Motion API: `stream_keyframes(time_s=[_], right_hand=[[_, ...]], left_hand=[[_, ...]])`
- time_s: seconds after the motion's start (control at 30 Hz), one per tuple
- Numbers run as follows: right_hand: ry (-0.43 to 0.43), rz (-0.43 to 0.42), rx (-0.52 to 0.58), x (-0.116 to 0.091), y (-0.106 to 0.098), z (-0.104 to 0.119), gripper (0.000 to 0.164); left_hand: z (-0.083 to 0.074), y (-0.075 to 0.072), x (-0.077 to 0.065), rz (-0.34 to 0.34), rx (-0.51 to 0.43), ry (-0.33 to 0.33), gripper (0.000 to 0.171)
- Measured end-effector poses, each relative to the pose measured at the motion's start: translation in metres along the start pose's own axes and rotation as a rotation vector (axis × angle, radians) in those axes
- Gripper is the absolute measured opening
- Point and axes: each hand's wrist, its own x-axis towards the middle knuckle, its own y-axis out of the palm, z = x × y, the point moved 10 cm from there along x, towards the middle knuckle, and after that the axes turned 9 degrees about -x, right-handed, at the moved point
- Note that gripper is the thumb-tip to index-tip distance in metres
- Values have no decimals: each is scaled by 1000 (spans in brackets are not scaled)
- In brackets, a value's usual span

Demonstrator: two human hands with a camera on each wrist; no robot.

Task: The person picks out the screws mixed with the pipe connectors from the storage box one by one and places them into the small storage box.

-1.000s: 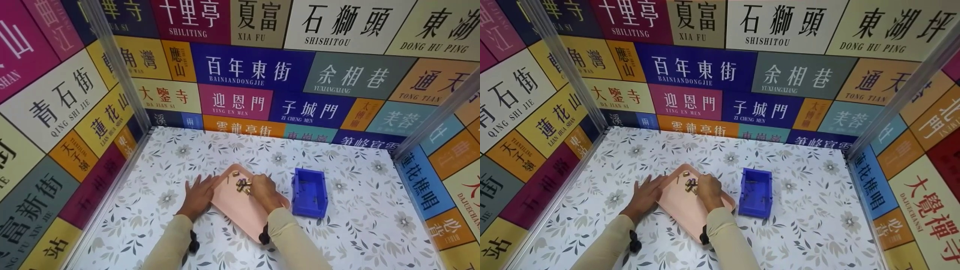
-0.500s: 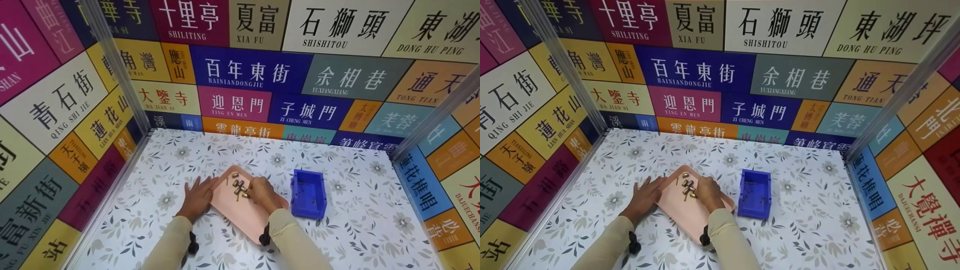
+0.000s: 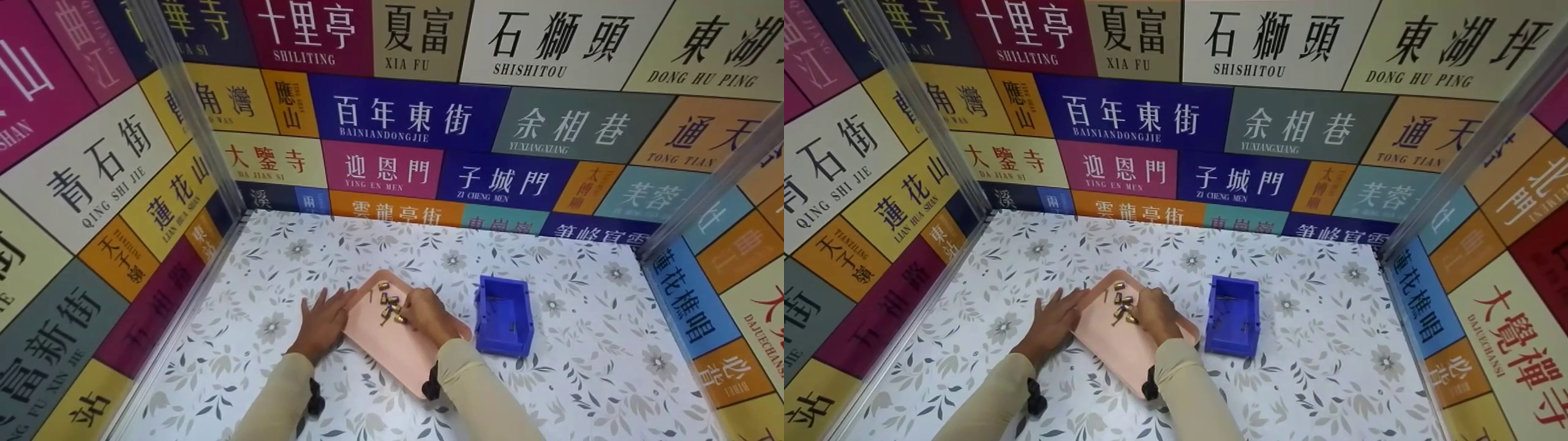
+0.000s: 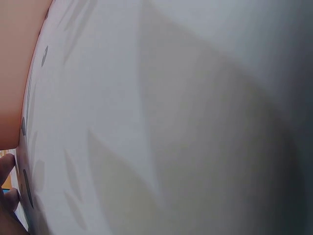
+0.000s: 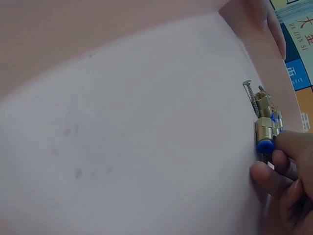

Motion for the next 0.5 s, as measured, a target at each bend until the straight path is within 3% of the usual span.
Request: stream_keyframes(time_s=[0.2, 0.5], right_hand=[[1, -8, 3, 2, 1, 1, 18], [-33, -84, -88, 5, -1, 7, 23]], left_hand=[[-1, -1, -2, 0, -18, -17, 47], [-5, -2, -5, 5, 46, 65, 46]])
